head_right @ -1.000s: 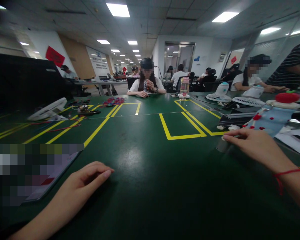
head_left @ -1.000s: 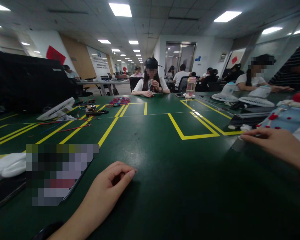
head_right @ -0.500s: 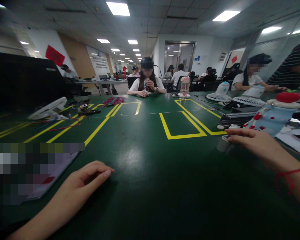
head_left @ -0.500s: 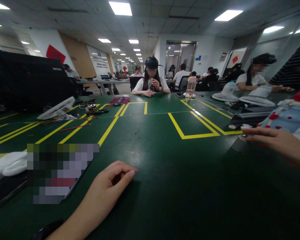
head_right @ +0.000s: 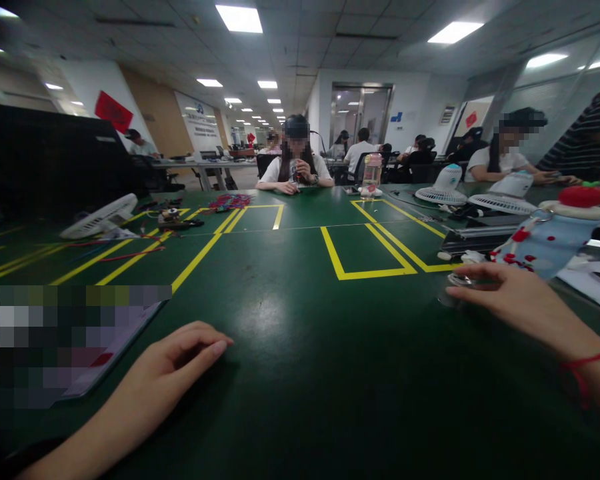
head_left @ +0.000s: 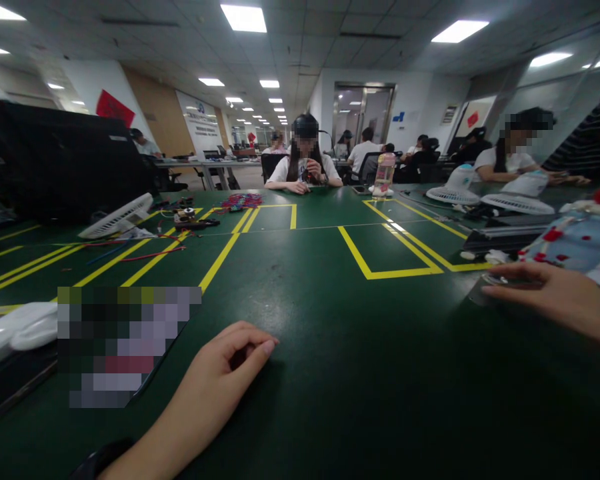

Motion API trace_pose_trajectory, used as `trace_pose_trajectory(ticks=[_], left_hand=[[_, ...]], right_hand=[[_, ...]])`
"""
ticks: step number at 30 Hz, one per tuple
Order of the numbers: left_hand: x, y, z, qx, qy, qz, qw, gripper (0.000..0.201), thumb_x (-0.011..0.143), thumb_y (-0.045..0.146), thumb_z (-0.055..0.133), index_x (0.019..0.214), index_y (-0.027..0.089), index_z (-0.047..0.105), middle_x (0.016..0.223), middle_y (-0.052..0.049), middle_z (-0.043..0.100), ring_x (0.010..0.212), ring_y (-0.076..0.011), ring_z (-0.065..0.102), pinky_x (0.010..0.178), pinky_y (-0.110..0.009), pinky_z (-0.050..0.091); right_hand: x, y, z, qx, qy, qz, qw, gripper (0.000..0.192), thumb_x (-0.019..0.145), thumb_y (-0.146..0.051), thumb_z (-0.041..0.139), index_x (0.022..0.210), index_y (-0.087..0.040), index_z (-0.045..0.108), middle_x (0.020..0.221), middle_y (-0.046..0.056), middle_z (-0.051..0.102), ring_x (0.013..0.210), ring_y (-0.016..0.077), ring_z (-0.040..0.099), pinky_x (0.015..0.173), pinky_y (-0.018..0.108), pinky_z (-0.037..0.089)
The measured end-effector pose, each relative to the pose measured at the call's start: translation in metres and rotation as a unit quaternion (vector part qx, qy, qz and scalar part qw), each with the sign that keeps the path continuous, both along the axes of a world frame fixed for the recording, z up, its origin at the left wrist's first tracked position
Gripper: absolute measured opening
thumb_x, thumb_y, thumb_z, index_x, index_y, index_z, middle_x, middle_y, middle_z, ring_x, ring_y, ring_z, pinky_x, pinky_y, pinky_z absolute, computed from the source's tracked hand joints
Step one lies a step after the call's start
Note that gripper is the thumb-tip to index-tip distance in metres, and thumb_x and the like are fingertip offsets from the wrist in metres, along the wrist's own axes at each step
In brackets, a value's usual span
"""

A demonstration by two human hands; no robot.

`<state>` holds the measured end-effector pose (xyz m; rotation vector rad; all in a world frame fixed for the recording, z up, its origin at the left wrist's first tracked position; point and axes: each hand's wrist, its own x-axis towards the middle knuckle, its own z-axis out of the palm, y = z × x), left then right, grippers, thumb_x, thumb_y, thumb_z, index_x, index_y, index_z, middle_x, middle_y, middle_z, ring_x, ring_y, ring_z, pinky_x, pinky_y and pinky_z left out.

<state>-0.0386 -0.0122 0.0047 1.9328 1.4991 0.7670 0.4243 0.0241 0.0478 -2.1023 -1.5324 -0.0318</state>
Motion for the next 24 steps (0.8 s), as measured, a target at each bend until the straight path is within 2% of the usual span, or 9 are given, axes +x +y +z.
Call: trace_pose_trajectory(ticks=[2, 3, 6, 8, 10, 13, 17, 22, 24], left_hand=[[0.001, 0.000, 0.000, -0.001, -0.001, 0.002, 1.000, 0.024, 0.088, 0.037, 0.050, 0.084, 0.024, 0.069, 0.085, -0.001, 0.065, 0.077, -0.0193, 0.060, 0.070, -0.027, 0.047], [0.001, 0.001, 0.000, 0.000, -0.001, 0.003, 1.000, 0.024, 0.089, 0.037, 0.050, 0.084, 0.024, 0.069, 0.085, -0.001, 0.065, 0.077, -0.0193, 0.060, 0.070, -0.027, 0.047], [0.002, 0.000, 0.001, 0.002, 0.000, 0.006, 1.000, 0.024, 0.089, 0.037, 0.049, 0.084, 0.024, 0.069, 0.085, -0.001, 0.066, 0.077, -0.0193, 0.060, 0.072, -0.027, 0.047], [0.001, 0.000, 0.001, 0.005, 0.001, 0.005, 1.000, 0.024, 0.089, 0.036, 0.049, 0.084, 0.024, 0.070, 0.085, -0.001, 0.066, 0.078, -0.0194, 0.061, 0.072, -0.027, 0.047], [0.000, 0.000, 0.001, 0.008, 0.002, 0.003, 1.000, 0.023, 0.089, 0.035, 0.050, 0.084, 0.024, 0.070, 0.086, -0.001, 0.066, 0.078, -0.0194, 0.061, 0.073, -0.028, 0.047], [-0.002, -0.001, 0.000, 0.006, 0.006, 0.001, 1.000, 0.023, 0.089, 0.035, 0.049, 0.084, 0.024, 0.069, 0.087, -0.001, 0.066, 0.080, -0.0193, 0.061, 0.074, -0.029, 0.047], [-0.001, 0.001, 0.000, 0.018, 0.011, -0.009, 1.000, 0.021, 0.090, 0.032, 0.049, 0.087, 0.024, 0.069, 0.087, -0.001, 0.065, 0.080, -0.0192, 0.061, 0.074, -0.030, 0.047], [0.027, 0.004, 0.017, 0.076, 0.009, -0.048, 0.996, 0.019, 0.088, 0.027, 0.053, 0.102, 0.024, 0.065, 0.088, -0.001, 0.063, 0.075, -0.0169, 0.059, 0.068, -0.028, 0.046], [0.041, 0.005, 0.026, 0.091, -0.006, -0.080, 0.993, 0.020, 0.088, 0.025, 0.055, 0.105, 0.025, 0.065, 0.094, -0.001, 0.063, 0.080, -0.0164, 0.059, 0.071, -0.028, 0.046]], right_hand=[[-0.010, 0.001, -0.001, -0.060, 0.002, -0.001, 0.998, 0.049, 0.067, -0.056, 0.064, 0.101, -0.021, 0.069, 0.098, 0.009, 0.067, 0.079, 0.0208, 0.064, 0.066, 0.031, 0.046], [-0.019, 0.002, -0.001, -0.062, 0.006, 0.007, 0.998, 0.051, 0.068, -0.057, 0.063, 0.105, -0.022, 0.067, 0.099, 0.008, 0.067, 0.082, 0.0210, 0.064, 0.068, 0.031, 0.047], [-0.067, -0.003, -0.006, -0.008, 0.075, 0.115, 0.991, 0.051, 0.070, -0.053, 0.064, 0.110, -0.022, 0.063, 0.099, 0.006, 0.067, 0.083, 0.0189, 0.065, 0.072, 0.029, 0.050], [-0.110, -0.010, -0.010, 0.005, 0.127, 0.229, 0.965, 0.047, 0.072, -0.048, 0.065, 0.111, -0.022, 0.062, 0.103, 0.006, 0.066, 0.084, 0.0169, 0.065, 0.074, 0.028, 0.053], [-0.153, -0.018, -0.014, -0.001, 0.160, 0.348, 0.924, 0.041, 0.075, -0.042, 0.063, 0.111, -0.022, 0.061, 0.110, 0.006, 0.063, 0.091, 0.0150, 0.063, 0.080, 0.028, 0.054], [-0.200, -0.026, -0.020, -0.014, 0.183, 0.457, 0.870, 0.032, 0.078, -0.033, 0.060, 0.109, -0.023, 0.060, 0.111, 0.003, 0.062, 0.094, 0.0121, 0.061, 0.082, 0.025, 0.053], [-0.219, -0.028, -0.031, -0.034, 0.202, 0.485, 0.850, 0.027, 0.079, -0.027, 0.059, 0.106, -0.024, 0.059, 0.104, 0.001, 0.062, 0.090, 0.0091, 0.060, 0.081, 0.024, 0.052], [-0.216, -0.028, -0.048, -0.033, 0.270, 0.466, 0.842, 0.059, 0.072, -0.026, 0.068, 0.124, -0.025, 0.041, 0.111, 0.000, 0.059, 0.098, 0.0091, 0.058, 0.086, 0.024, 0.051], [-0.216, -0.027, -0.052, -0.052, 0.299, 0.471, 0.828, 0.061, 0.071, -0.025, 0.069, 0.123, -0.025, 0.039, 0.109, 0.000, 0.059, 0.098, 0.0089, 0.059, 0.087, 0.024, 0.050]])
